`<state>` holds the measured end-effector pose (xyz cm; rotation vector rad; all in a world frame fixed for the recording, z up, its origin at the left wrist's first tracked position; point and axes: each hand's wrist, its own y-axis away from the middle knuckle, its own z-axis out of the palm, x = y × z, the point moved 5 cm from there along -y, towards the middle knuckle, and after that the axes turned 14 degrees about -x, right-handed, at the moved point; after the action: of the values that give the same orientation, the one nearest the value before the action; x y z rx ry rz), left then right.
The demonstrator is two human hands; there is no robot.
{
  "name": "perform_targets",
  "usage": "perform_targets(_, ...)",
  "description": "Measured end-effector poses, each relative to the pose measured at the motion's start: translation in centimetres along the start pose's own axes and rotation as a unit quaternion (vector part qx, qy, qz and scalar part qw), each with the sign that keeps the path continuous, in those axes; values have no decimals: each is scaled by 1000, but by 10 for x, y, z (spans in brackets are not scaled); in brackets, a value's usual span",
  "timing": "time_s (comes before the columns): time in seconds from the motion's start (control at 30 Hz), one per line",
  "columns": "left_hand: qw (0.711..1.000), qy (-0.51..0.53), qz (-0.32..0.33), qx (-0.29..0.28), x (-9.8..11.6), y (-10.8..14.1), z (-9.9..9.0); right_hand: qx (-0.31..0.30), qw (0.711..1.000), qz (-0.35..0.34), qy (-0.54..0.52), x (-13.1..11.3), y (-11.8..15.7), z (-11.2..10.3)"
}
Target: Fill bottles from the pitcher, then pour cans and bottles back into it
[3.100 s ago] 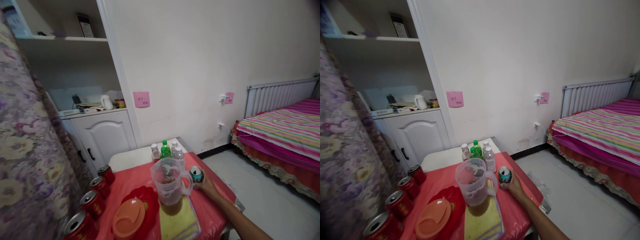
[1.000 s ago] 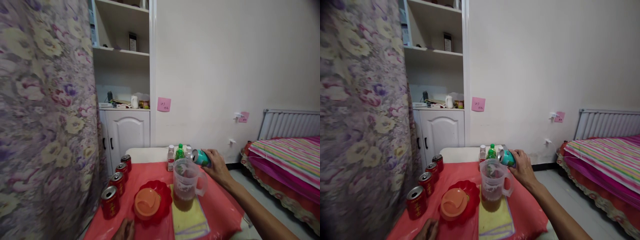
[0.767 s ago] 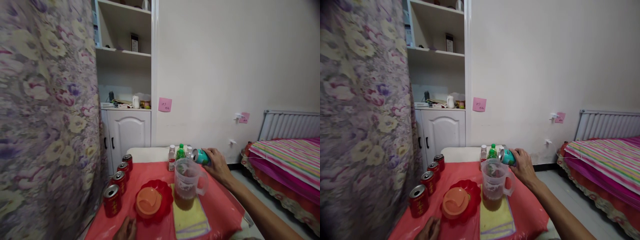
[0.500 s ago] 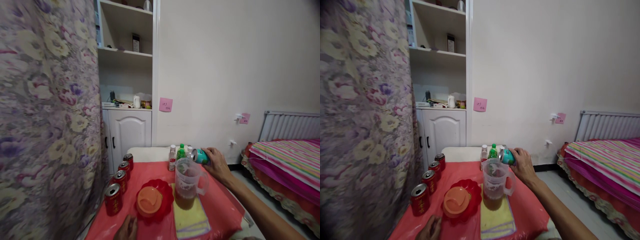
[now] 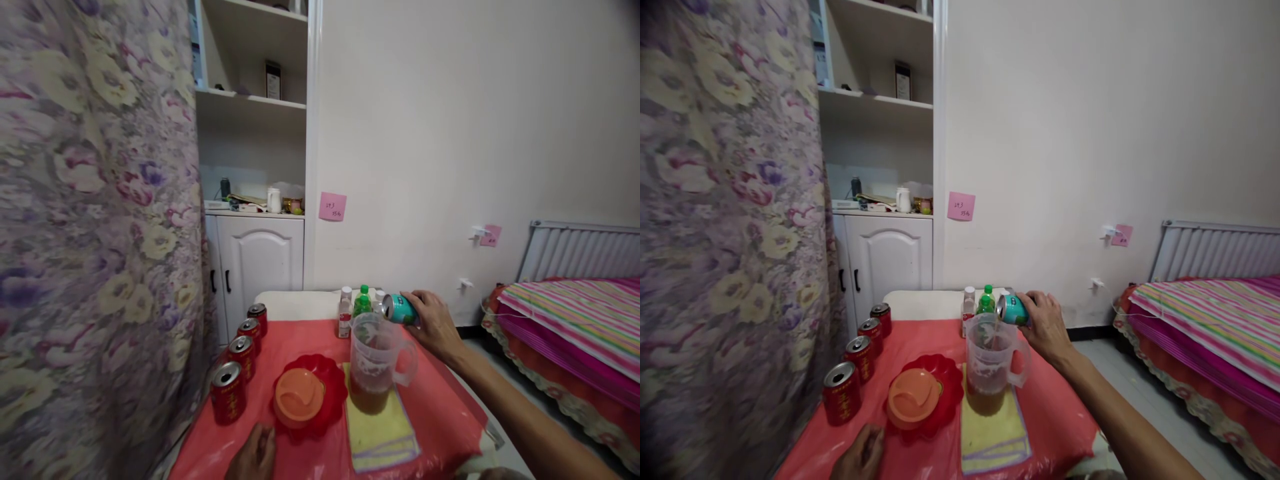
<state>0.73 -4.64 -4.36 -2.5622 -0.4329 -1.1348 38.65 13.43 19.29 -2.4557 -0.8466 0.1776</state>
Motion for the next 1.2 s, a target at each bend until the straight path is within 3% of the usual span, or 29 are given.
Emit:
perform_targets(0.27,1000,11,-5,15,-6,-2,2,8,1000,-3,18,-2,-1,-7)
perform_targets(0.93,999,22,21,24,8,4,-5,5,999,-12,32,-1,-8,-18)
perform_targets(1.2,1000,24,-13,15,-3,0,0,5,999,-19,39,-1,-9,-17)
